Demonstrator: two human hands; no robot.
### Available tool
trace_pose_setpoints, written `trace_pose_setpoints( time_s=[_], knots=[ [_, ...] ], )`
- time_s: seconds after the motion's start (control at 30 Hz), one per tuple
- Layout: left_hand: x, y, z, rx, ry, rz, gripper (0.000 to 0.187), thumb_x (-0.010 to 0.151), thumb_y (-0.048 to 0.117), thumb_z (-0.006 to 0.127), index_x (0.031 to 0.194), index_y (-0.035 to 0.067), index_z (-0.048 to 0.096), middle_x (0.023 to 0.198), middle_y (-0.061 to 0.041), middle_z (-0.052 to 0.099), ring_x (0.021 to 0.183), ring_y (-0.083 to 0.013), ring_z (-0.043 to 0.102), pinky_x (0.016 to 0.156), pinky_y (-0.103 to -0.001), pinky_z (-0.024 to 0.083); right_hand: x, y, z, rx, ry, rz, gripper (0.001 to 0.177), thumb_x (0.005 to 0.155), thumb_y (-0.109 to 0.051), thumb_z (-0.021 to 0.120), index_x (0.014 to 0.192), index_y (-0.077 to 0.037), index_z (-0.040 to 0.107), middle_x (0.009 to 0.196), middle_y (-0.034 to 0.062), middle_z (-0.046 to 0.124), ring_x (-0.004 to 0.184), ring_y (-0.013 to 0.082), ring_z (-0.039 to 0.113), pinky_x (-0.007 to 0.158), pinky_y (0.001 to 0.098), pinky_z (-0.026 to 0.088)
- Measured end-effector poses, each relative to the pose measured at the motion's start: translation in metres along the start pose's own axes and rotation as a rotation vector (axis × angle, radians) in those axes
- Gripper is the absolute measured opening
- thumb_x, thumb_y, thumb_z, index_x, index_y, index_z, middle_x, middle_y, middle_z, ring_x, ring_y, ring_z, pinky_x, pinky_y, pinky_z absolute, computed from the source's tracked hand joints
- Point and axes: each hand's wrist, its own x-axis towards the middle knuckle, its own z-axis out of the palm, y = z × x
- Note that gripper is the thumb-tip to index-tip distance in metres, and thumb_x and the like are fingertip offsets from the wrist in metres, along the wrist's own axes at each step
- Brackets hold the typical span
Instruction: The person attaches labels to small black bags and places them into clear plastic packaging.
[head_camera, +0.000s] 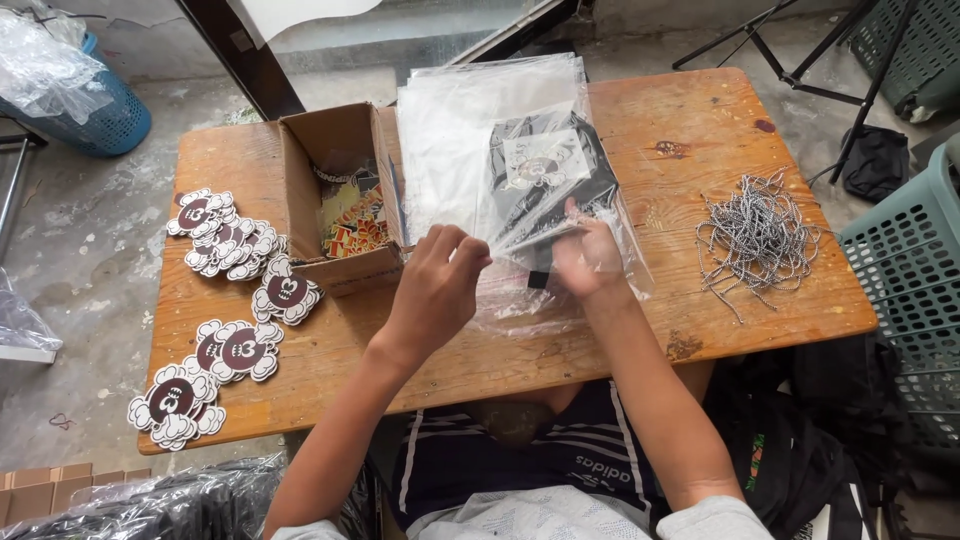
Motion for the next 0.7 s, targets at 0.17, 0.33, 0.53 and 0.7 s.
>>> trace_pose_setpoints(
  time_s=[0.17,0.33,0.53,0.7],
  knots=[
    [-0.021,0.026,-0.002,0.015,-0.15,-0.087,0.047,0.082,0.034,0.073,0.115,0.011,0.049,0.099,-0.01,0.047,0.095,-0.0334,0.055,0.074,-0.043,0.05,-0.086,0.03,0.099,-0.62,0.31,-0.289,0.003,0.092,-0.004,0.058,0.094,-0.007,0.059,0.08,0.001,0.052,0.075,0.0144,0.055,0.079,0.0294,0.048],
    [-0.047,0.025,0.004,0.254,-0.187,-0.162,0.056,0.074,0.019,0.073,0.122,0.009,0.047,0.108,-0.013,0.041,0.102,-0.0379,0.048,0.08,-0.045,0.045,-0.077,0.062,0.074,-0.499,0.633,-0.543,0.041,0.082,-0.002,0.073,0.115,-0.011,0.051,0.094,0.0046,0.058,0.082,0.0149,0.061,0.077,0.0274,0.052],
    [-0.059,0.02,-0.009,0.266,-0.183,-0.47,0.04,0.072,-0.002,0.063,0.102,0.014,0.042,0.099,-0.008,0.039,0.089,-0.0307,0.049,0.073,-0.039,0.046,-0.085,0.062,0.091,-0.283,0.657,-0.456,0.02,0.086,-0.043,0.058,0.098,-0.027,0.058,0.087,0.0033,0.067,0.072,0.0199,0.064,0.044,0.0333,0.047],
    [-0.07,0.014,-0.002,0.22,-0.119,-0.462,0.027,0.074,0.0,0.062,0.092,0.011,0.046,0.092,-0.01,0.044,0.082,-0.0314,0.053,0.067,-0.04,0.047,-0.123,0.076,0.141,-0.702,0.346,-0.754,0.051,0.095,0.009,0.037,0.146,0.005,0.037,0.143,0.0246,0.045,0.142,0.0356,0.038,0.122,0.0463,0.032]
  ],
)
